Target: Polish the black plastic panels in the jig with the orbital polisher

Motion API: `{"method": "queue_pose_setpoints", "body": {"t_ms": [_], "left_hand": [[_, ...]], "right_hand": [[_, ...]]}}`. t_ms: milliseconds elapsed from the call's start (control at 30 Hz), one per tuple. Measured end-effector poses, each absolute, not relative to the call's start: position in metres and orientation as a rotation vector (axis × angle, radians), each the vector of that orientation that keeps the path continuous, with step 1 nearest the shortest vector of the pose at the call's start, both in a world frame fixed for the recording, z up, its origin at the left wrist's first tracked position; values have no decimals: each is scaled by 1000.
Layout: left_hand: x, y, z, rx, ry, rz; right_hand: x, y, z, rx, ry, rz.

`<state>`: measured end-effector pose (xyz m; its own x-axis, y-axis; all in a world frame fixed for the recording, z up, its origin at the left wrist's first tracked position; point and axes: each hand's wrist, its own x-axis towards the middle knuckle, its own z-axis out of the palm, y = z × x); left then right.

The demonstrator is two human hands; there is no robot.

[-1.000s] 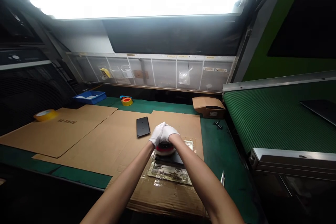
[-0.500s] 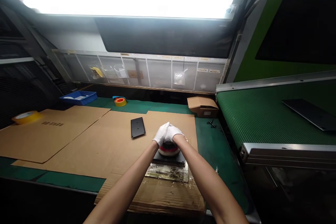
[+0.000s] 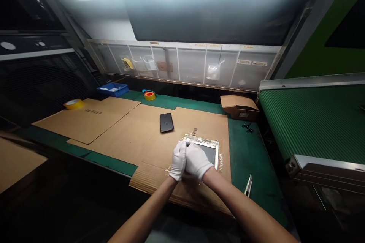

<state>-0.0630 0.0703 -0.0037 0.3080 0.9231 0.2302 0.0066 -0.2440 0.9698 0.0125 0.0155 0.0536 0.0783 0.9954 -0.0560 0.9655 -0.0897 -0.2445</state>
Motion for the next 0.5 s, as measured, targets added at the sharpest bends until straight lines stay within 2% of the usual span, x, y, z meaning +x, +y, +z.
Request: {"method": "queue_pose_setpoints", "body": {"t_ms": [200,367,500], "left_hand": [[-54,69,-7,1574,780,1133],[-62,73,-5,1554,847,1175],[-62,68,-6,1545,815,1181]], "right_hand": [[13,10,52,-2388,-1840,212],[9,16,49,-2199,-2110,242],[7,13,49,-2301,-1929,159]]}}
